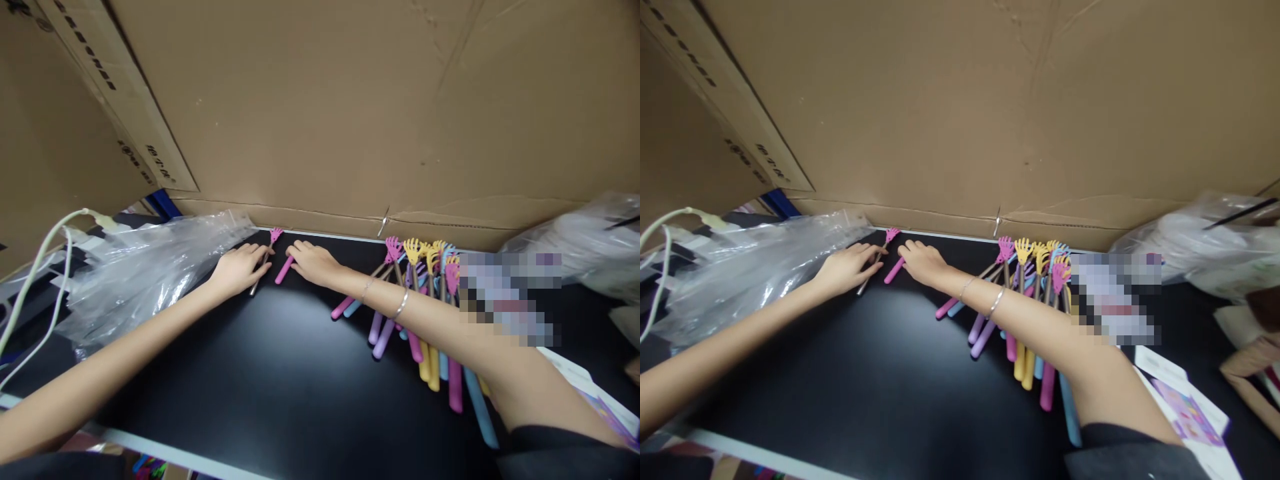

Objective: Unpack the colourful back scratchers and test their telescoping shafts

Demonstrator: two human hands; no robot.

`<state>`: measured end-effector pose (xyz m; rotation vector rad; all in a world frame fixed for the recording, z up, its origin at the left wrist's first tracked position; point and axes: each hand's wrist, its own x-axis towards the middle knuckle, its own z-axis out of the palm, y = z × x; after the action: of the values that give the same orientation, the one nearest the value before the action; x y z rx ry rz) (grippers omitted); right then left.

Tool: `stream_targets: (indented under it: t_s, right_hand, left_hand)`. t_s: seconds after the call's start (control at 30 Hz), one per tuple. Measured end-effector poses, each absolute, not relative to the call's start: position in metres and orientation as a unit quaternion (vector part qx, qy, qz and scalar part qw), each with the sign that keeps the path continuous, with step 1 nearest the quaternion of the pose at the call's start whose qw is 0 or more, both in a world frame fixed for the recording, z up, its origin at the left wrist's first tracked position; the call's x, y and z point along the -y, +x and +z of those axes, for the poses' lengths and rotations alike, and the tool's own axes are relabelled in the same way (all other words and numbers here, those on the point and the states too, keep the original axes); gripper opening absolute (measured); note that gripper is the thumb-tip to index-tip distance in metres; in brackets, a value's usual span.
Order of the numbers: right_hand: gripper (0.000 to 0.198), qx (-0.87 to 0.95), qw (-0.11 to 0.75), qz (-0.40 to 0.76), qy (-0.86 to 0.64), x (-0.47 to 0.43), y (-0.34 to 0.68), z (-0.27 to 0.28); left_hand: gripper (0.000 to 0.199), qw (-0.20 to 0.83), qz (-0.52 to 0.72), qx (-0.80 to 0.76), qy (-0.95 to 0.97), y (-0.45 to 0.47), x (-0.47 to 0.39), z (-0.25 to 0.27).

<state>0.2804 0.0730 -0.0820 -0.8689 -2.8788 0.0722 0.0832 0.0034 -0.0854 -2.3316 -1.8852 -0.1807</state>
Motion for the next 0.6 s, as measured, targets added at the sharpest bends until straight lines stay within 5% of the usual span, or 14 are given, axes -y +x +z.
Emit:
stream_targets:
  t_s: [0.33,0.6]
  right_hand:
    - [0.028,0.962,0.079,-0.011,-0.261,-0.078,0.279,-0.06]
    - [0.018,0.936,0.136,-0.048,-0.322,-0.065,0.423,-0.038]
  left_hand:
    - [0.036,0.165,-0.074,0.636,-0.75,0.092,-0.013,-0.062]
    - [0.041,0.027,-0.056,0.527,-0.848,0.217,0.004,-0.05]
